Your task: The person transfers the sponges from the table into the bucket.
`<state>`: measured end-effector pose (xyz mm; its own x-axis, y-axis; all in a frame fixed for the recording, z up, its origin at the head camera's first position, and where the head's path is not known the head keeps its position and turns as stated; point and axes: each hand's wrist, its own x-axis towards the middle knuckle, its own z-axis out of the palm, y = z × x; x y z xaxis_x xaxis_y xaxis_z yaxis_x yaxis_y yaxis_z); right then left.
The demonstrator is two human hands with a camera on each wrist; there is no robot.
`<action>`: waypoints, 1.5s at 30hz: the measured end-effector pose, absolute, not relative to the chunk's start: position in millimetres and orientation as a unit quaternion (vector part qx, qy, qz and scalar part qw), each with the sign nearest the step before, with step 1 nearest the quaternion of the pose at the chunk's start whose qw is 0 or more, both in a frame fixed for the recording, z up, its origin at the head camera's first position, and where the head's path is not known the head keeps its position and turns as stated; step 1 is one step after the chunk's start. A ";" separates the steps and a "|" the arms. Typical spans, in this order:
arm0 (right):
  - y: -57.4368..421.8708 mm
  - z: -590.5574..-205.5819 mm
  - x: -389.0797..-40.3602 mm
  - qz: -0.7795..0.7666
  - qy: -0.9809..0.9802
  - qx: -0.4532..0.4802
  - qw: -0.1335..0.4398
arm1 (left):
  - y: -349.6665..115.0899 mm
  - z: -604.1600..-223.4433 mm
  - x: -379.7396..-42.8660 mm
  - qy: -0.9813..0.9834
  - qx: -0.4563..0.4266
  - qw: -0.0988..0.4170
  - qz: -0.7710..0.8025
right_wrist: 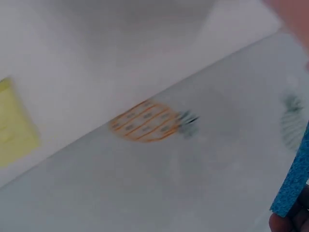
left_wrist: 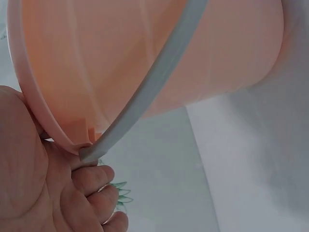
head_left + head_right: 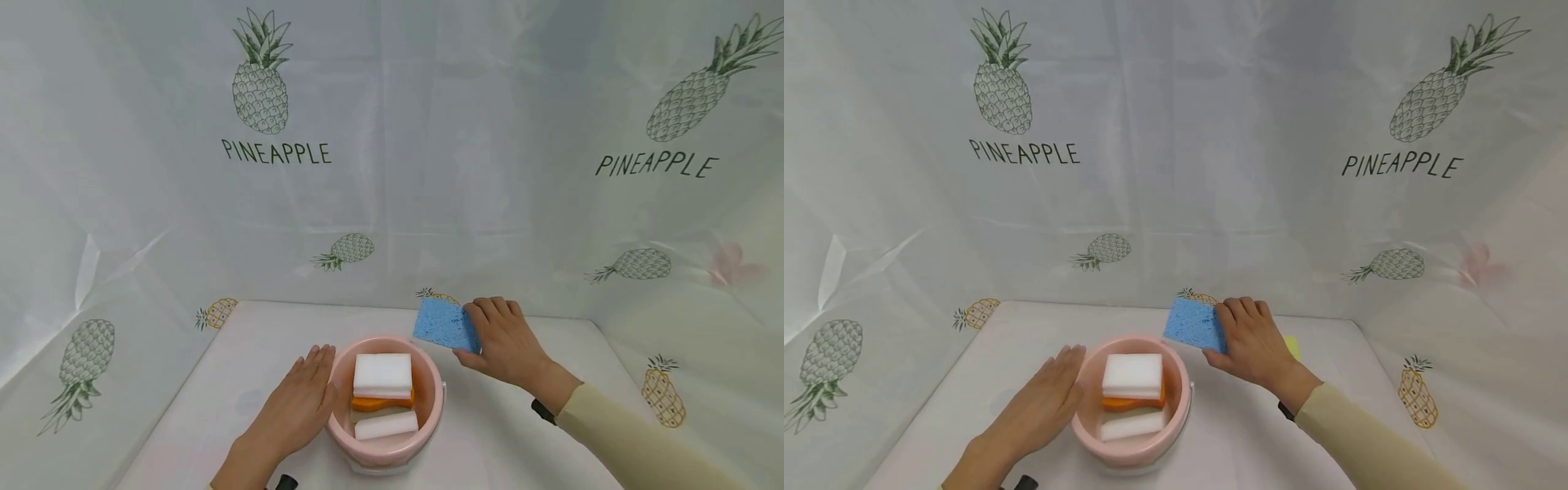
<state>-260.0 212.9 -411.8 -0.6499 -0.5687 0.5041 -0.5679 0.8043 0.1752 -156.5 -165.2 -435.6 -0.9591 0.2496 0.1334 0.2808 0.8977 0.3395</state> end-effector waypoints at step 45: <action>108.4 -403.1 -198.0 0.014 -0.889 0.456 0.042 | -163.1 -442.2 -156.4 -0.975 -0.134 0.071 -0.164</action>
